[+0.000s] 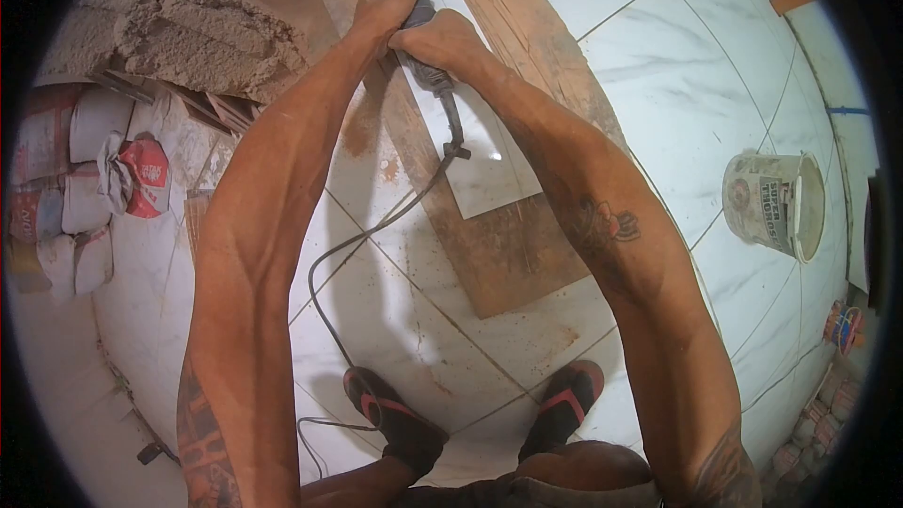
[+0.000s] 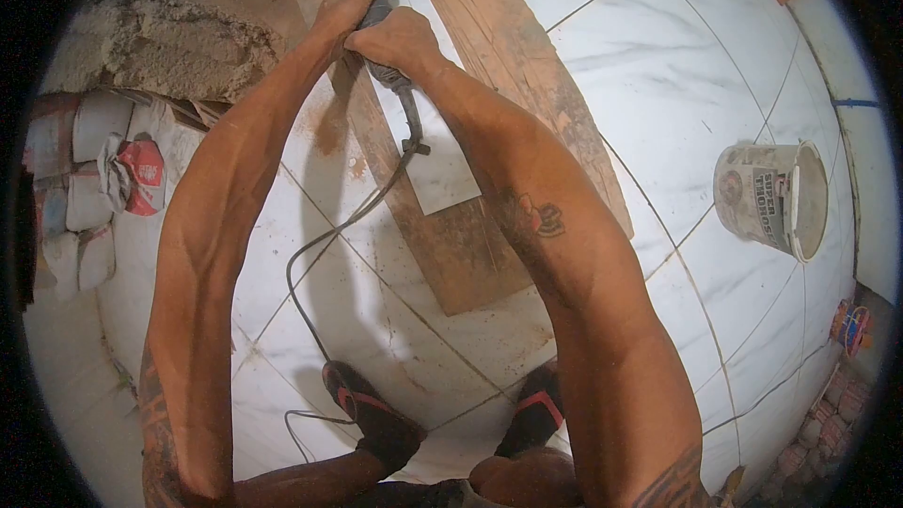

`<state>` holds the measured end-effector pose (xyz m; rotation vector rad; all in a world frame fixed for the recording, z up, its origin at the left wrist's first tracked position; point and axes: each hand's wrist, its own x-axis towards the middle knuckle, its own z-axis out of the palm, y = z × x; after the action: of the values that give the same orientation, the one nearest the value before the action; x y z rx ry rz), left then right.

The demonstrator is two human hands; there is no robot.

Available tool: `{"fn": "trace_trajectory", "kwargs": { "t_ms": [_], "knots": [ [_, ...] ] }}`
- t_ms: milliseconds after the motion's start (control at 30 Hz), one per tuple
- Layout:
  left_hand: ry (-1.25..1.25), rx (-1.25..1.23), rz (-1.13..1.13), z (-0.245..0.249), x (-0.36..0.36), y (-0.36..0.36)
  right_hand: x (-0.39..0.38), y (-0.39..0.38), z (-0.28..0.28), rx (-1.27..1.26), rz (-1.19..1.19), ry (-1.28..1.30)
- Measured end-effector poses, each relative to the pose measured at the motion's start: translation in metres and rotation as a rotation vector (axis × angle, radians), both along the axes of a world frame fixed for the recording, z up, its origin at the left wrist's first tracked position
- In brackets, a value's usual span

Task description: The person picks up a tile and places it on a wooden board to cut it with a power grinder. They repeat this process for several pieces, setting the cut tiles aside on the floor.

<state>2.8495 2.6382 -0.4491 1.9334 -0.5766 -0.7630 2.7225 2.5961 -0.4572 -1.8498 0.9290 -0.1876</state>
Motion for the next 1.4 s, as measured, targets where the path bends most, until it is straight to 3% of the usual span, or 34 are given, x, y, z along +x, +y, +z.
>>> {"fn": "trace_trajectory", "kwargs": {
  "t_ms": [1400],
  "knots": [
    [0.021, -0.017, 0.015, -0.013, -0.015, 0.016, -0.027, 0.020, 0.006, 0.027, 0.007, 0.008]
  ]
}}
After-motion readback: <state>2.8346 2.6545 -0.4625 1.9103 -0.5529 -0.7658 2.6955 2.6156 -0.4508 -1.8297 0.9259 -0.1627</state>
